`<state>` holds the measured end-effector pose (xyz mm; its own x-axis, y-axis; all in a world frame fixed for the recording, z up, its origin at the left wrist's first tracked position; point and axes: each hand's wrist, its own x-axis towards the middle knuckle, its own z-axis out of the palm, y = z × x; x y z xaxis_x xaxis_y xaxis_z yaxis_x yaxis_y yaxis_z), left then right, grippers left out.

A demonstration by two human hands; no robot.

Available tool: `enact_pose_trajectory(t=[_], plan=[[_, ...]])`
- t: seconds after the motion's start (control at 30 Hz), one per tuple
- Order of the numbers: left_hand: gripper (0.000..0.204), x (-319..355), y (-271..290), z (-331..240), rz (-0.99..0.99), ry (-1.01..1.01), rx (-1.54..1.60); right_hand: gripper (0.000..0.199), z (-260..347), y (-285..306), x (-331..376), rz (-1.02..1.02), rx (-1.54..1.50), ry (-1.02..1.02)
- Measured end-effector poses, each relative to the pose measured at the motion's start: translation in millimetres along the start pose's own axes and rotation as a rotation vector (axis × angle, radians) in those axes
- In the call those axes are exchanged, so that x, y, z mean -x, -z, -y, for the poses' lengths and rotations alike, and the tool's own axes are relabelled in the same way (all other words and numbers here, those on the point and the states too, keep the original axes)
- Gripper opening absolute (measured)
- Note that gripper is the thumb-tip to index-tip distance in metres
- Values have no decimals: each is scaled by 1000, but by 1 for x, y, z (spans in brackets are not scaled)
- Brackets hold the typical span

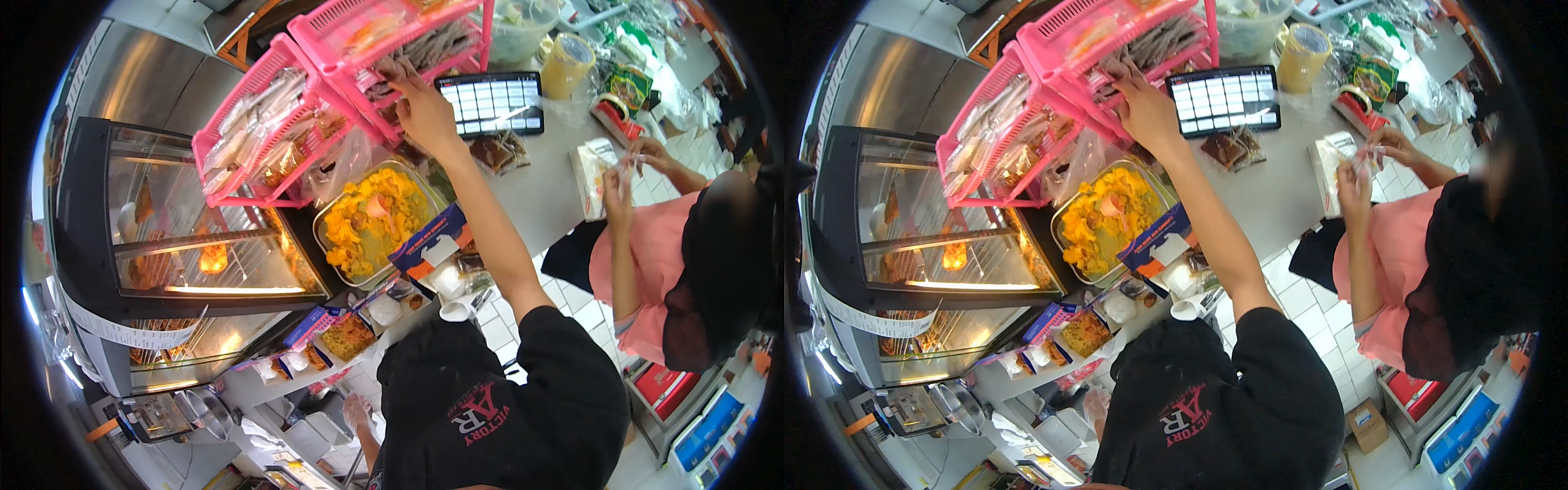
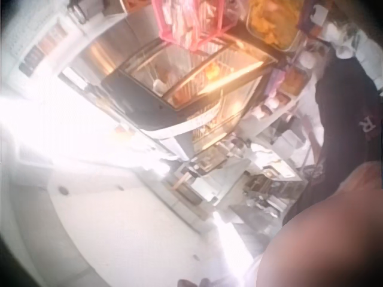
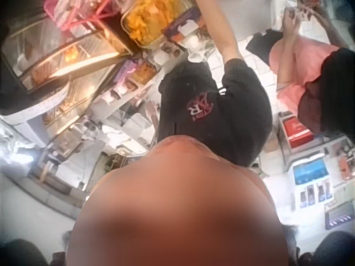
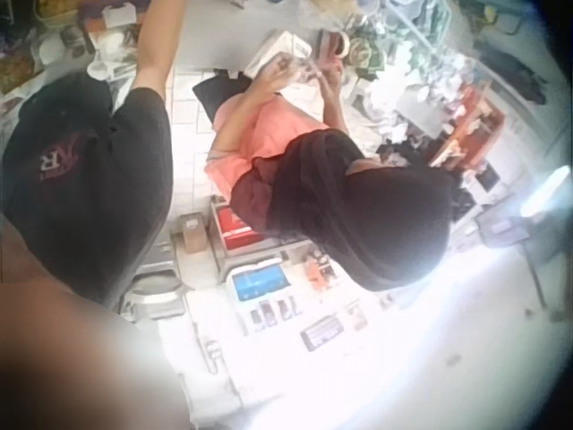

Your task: The person assembles takeout orders by placing fried chicken and noodles into paper containers, then adds sauces and closes the boxes. They handle multiple containers and place them on a counter while another person works nearby.

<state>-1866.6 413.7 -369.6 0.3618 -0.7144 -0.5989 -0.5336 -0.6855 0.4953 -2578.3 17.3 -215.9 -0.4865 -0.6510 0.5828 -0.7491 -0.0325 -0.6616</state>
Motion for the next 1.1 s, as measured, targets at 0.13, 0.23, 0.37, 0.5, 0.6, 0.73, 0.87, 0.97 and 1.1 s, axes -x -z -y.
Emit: enact_pose_trajectory(t=[0.13, 0.23, 0.37, 0.5, 0.6, 0.73, 0.87, 0.97, 1.1], plan=[[48, 8, 20, 1, 82, 29, -112, 17, -11, -16, -16, -76, 193, 130], [50, 15, 27, 2, 86, 127, -117, 35, -10, -27, -36, -202, 378, 416], [53, 28, 28, 1, 66, 209, -96, 26, -11, -16, -55, 136, 333, 263], [52, 45, 23, 2, 26, 198, -196, 36, -27, 26, -28, -139, -56, 318], [45, 59, 18, 5, 59, 129, -312, 12, -14, 50, 24, -184, -127, 186], [39, 65, 13, 10, 4, 193, -184, 7, 50, 88, 135, 103, -547, -207], [35, 39, 14, 16, -116, 250, 72, 9, 127, 109, 211, 550, -854, -415], [34, 10, 19, 14, -117, 118, -18, 12, 165, 111, 225, 812, -1028, -383], [35, -9, 15, -16, -316, -158, 134, 19, 188, 94, 212, 937, -1152, -155]])
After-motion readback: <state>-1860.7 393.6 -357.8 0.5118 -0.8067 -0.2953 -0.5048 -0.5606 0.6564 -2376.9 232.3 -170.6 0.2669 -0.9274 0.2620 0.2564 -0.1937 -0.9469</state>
